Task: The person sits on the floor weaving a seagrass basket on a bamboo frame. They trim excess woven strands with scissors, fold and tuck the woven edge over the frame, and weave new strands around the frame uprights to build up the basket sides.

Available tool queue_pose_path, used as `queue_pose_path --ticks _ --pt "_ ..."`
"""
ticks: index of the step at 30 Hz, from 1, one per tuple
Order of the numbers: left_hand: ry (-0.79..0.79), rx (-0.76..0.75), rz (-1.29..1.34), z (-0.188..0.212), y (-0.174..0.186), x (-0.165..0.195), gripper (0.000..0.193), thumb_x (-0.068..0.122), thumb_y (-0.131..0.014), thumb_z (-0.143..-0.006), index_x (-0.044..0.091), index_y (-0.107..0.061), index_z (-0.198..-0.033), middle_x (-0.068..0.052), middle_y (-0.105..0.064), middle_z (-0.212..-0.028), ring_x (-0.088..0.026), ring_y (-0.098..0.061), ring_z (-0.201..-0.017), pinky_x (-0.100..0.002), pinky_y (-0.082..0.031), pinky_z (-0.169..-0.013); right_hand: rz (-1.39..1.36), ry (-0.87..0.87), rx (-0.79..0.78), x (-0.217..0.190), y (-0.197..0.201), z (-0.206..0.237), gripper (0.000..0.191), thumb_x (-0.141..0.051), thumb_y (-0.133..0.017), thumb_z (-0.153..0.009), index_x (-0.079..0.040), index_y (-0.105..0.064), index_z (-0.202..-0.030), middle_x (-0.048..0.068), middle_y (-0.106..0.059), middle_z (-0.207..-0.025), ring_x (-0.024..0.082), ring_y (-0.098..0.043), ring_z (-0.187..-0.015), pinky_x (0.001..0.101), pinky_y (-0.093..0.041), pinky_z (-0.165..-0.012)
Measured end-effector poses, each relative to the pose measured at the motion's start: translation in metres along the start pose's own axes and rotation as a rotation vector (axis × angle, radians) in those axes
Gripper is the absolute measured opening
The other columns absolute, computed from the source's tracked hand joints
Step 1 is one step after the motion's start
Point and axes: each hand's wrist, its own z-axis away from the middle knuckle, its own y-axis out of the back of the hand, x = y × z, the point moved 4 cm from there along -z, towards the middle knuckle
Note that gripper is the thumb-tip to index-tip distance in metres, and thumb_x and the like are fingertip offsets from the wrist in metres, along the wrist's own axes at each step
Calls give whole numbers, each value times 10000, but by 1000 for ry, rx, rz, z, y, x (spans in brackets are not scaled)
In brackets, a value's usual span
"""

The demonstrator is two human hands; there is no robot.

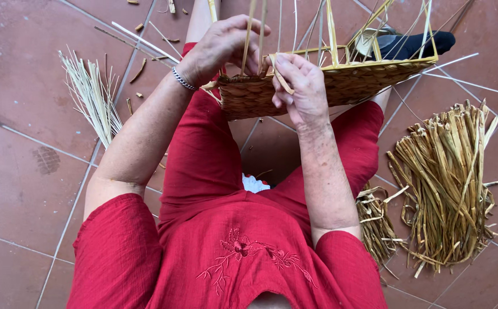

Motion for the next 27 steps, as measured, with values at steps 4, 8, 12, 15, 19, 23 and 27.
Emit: queue_pose_path --ticks 4,8,12,15,19,23,27 --pt "-166 -229 -237 -8 0 -6 371 161 -810 -988 -43 -678 -1269 -80 -747 -1108 -118 -702 -1022 -270 -580 -944 19 -21 44 -3 -4 -12 264 -218 -646 -1084 41 -677 -1126 7 -604 -711 43 -403 -452 244 -410 -435" --pt "-17 -95 -274 -19 5 -26 265 117 -797 -980 -27 -692 -1175 -44 -716 -907 -79 -663 -799 -253 -548 -684 226 162 88 -9 0 -8 317 -301 -555 -1079 -31 -685 -1185 -6 -605 -665 27 -437 -455 213 -405 -421" --pt "44 121 -250 -25 5 -32 366 7 -662 -909 91 -520 -1236 -37 -684 -767 -107 -680 -648 -278 -547 -549 567 409 217 -2 2 21 216 -205 -613 -1112 -8 -702 -1128 -5 -627 -790 38 -528 -647 209 -468 -589" --pt "61 174 -220 -28 6 -30 477 -23 -641 -882 112 -458 -1302 -46 -690 -721 -119 -685 -583 -277 -540 -489 849 628 253 6 -6 40 75 -67 -706 -1037 -12 -717 -1087 48 -634 -864 83 -555 -711 236 -475 -644" --pt "23 32 -153 -26 6 -25 330 -30 -758 -913 -56 -643 -1221 -44 -739 -869 -110 -717 -718 -264 -608 -641 938 781 284 6 -16 38 84 6 -731 -979 -11 -721 -1060 63 -693 -889 112 -630 -742 268 -508 -662" --pt "-65 -38 -215 -16 3 -21 489 -41 -823 -886 -46 -616 -1329 -31 -707 -925 -69 -693 -849 -226 -588 -768 999 758 321 0 -22 18 45 -20 -765 -936 -27 -723 -949 56 -695 -810 119 -641 -636 278 -509 -587" --pt "-115 -19 -270 -10 -1 -12 497 -26 -792 -881 -22 -582 -1331 -26 -757 -965 -57 -717 -892 -218 -608 -816 1079 719 324 -2 -22 8 77 -40 -778 -907 -27 -702 -896 61 -688 -789 124 -649 -607 286 -515 -569"
